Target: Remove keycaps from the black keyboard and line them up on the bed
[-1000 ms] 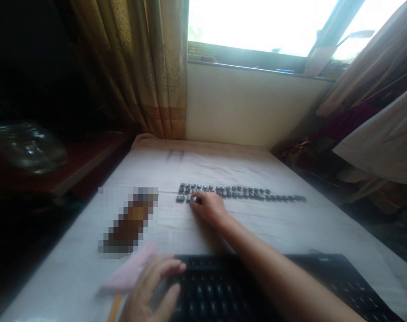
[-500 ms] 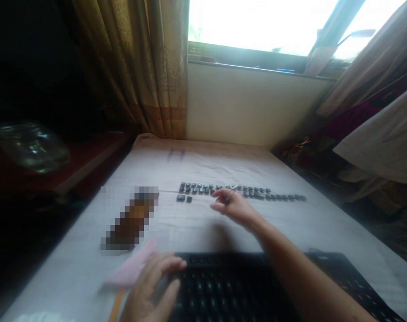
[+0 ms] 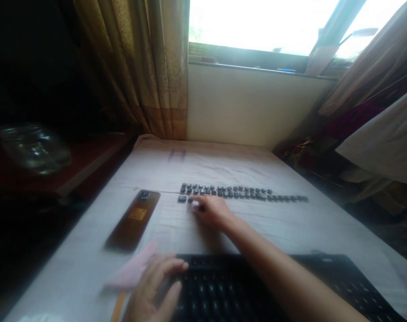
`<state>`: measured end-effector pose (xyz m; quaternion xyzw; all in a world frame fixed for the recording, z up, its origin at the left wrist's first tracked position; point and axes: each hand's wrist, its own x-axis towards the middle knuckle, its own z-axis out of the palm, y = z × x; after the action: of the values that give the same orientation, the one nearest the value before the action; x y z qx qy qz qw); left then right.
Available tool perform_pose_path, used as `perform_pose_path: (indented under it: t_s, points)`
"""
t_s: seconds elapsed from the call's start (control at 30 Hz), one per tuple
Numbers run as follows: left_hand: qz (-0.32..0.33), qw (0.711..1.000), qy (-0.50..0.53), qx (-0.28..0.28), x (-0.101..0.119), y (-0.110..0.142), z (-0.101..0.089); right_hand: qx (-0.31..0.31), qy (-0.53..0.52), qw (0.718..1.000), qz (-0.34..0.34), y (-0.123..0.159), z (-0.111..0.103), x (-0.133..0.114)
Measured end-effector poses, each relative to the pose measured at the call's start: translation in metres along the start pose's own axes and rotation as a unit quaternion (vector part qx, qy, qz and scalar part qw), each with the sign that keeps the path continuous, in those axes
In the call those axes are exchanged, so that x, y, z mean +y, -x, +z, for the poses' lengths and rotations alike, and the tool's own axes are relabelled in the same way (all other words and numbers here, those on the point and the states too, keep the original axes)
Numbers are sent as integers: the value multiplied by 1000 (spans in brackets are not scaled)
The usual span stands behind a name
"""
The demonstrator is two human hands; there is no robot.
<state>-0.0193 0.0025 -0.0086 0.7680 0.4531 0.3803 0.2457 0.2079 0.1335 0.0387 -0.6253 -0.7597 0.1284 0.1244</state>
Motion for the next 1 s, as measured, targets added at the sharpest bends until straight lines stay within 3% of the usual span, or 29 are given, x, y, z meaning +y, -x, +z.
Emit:
perform_pose_path:
  t_s: [0.43, 0.63, 0.77, 0.87, 1.0]
  points:
    - [-8, 1000, 9, 1, 4, 1, 0, 15, -18, 1000, 11, -2, 1, 0]
    - [-7, 1000, 13, 6, 4, 1, -1, 36, -108, 992, 49, 2, -12, 3]
    - [-18, 1000, 15, 3, 7, -1, -1, 27, -204, 975, 84, 20, -30, 12]
    - [-32, 999, 24, 15, 13, -3, -1, 18, -312, 945, 92, 42, -37, 22]
    - [-37, 998, 33, 24, 19, -6, 0, 20, -506, 856, 103, 71, -36, 34]
